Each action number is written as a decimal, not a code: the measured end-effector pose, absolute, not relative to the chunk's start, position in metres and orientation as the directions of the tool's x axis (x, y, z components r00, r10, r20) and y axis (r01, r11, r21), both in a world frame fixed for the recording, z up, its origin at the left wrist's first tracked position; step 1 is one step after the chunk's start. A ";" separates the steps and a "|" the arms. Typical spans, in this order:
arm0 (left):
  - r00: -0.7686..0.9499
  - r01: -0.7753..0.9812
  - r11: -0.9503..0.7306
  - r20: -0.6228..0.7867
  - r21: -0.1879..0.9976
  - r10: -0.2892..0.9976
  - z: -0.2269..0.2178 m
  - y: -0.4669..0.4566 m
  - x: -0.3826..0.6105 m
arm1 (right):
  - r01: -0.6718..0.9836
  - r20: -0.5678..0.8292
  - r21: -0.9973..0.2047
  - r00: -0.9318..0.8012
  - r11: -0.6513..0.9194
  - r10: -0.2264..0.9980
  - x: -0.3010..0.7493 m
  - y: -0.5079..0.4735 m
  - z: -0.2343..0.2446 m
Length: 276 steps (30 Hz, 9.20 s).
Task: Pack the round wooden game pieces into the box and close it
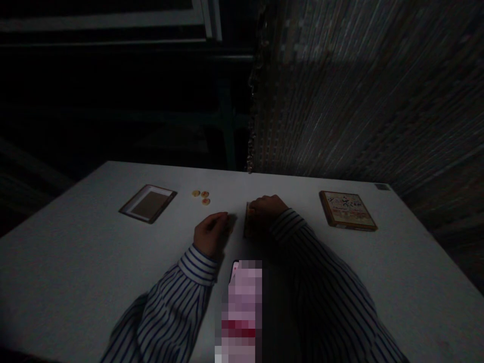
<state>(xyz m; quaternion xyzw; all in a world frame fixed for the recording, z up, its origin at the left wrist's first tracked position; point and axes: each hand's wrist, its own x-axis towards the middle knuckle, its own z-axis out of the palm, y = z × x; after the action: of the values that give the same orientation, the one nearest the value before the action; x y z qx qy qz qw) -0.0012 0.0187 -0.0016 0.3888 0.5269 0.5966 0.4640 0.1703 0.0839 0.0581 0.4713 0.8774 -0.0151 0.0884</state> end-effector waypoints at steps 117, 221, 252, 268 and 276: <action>-0.355 0.132 -0.191 0.226 0.973 0.907 0.016 0.051 -0.039 | 0.850 0.293 -0.061 -0.486 0.523 0.823 0.189 0.066 0.105; -0.212 0.772 -0.286 0.654 0.567 0.726 -0.014 0.069 -0.063 | 0.894 0.238 -0.048 -0.423 0.446 0.874 0.117 0.075 0.089; -0.204 0.618 -0.311 0.530 0.722 0.823 0.014 0.049 -0.010 | 0.891 0.288 -0.214 -0.333 0.400 0.898 0.152 0.073 0.093; -0.124 0.661 -0.403 0.622 0.633 0.773 0.005 0.037 0.005 | 0.850 0.011 -0.271 -0.466 0.451 0.885 0.149 0.081 0.079; -0.082 0.652 -0.463 0.662 0.601 0.745 0.001 0.035 0.005 | 0.822 -0.037 -0.322 -0.507 0.471 0.861 0.148 0.081 0.077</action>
<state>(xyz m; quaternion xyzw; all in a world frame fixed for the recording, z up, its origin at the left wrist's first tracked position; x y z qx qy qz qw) 0.0051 0.0351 0.0008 0.6762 0.5165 0.5235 0.0443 0.1478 0.0806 0.0772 0.4920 0.8550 -0.1507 -0.0653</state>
